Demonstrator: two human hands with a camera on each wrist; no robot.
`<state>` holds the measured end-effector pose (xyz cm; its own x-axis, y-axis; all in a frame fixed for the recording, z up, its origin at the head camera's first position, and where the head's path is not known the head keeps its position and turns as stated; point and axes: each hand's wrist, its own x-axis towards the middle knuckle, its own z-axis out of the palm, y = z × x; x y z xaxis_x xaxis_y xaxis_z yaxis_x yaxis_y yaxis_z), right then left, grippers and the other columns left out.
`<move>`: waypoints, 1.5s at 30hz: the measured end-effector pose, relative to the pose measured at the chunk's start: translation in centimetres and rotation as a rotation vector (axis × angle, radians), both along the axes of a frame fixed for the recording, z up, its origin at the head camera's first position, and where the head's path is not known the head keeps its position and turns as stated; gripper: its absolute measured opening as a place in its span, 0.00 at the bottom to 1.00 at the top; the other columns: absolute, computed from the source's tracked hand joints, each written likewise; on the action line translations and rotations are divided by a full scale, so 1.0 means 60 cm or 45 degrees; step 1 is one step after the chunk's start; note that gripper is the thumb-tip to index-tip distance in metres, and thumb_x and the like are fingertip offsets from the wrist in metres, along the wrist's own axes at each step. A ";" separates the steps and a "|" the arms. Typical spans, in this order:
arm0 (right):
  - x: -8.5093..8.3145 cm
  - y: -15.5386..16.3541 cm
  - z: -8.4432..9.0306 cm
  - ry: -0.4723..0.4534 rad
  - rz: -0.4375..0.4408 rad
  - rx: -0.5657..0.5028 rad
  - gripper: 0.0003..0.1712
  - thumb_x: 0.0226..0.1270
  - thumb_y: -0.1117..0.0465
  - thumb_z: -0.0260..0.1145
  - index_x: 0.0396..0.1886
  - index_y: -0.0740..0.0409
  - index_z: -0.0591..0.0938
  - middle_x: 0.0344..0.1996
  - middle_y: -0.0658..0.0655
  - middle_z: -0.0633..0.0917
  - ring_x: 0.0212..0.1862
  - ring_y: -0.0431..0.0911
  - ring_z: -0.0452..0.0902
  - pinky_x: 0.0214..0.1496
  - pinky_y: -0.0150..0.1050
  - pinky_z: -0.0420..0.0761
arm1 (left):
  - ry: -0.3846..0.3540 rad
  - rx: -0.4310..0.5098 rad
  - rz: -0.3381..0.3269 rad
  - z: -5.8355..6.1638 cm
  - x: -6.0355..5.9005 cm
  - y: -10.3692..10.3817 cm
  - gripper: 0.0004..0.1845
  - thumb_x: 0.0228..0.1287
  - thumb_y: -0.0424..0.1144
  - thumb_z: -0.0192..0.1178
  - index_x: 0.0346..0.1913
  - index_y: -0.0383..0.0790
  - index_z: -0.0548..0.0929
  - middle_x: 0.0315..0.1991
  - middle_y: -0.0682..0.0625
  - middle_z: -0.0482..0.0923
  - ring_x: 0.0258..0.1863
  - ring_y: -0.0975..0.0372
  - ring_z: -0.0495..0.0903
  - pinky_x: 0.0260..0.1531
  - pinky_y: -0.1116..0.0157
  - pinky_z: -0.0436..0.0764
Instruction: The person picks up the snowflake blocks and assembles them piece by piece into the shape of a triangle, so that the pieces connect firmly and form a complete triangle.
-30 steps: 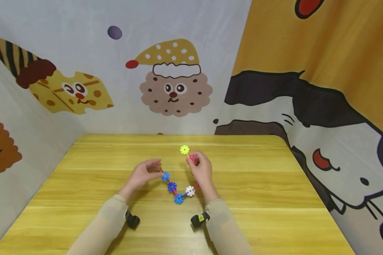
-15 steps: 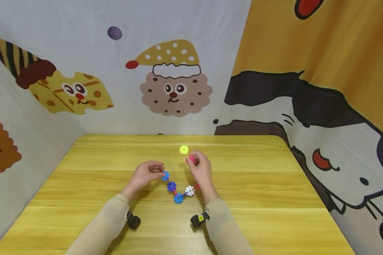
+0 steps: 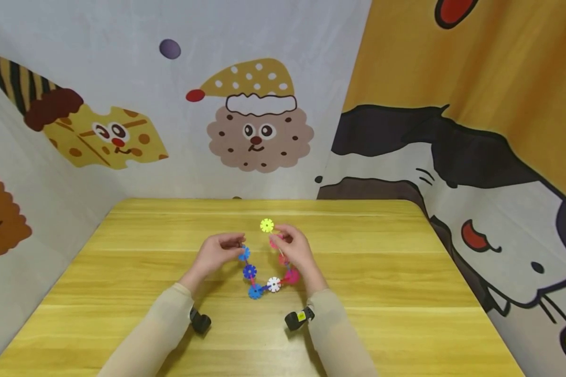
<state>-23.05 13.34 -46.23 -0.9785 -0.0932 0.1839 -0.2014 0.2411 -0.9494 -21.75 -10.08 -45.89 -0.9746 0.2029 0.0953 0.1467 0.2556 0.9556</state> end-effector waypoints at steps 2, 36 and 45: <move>-0.001 0.003 0.002 -0.031 0.015 -0.008 0.19 0.68 0.62 0.68 0.55 0.67 0.81 0.37 0.56 0.81 0.40 0.44 0.74 0.44 0.35 0.77 | 0.000 0.004 -0.009 0.003 -0.001 0.002 0.23 0.59 0.26 0.69 0.58 0.30 0.81 0.51 0.36 0.82 0.46 0.53 0.83 0.44 0.65 0.83; -0.014 -0.017 0.015 -0.014 -0.093 -0.102 0.08 0.70 0.65 0.66 0.33 0.66 0.81 0.23 0.48 0.74 0.28 0.41 0.68 0.30 0.30 0.70 | 0.150 0.070 -0.085 0.011 -0.011 0.081 0.21 0.59 0.25 0.68 0.56 0.30 0.81 0.49 0.39 0.84 0.47 0.52 0.84 0.47 0.65 0.82; -0.008 -0.018 0.018 -0.031 -0.100 -0.092 0.06 0.69 0.65 0.67 0.33 0.65 0.81 0.25 0.50 0.76 0.30 0.42 0.69 0.31 0.31 0.71 | 0.067 0.144 -0.078 0.013 -0.005 0.090 0.23 0.59 0.25 0.69 0.58 0.29 0.79 0.49 0.38 0.83 0.46 0.51 0.84 0.46 0.65 0.83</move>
<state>-23.55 12.23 -45.16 -0.9866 -0.0035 0.1633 -0.1611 0.1860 -0.9693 -22.02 -4.68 -45.11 -0.9538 0.2469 0.1713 0.2090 0.1354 0.9685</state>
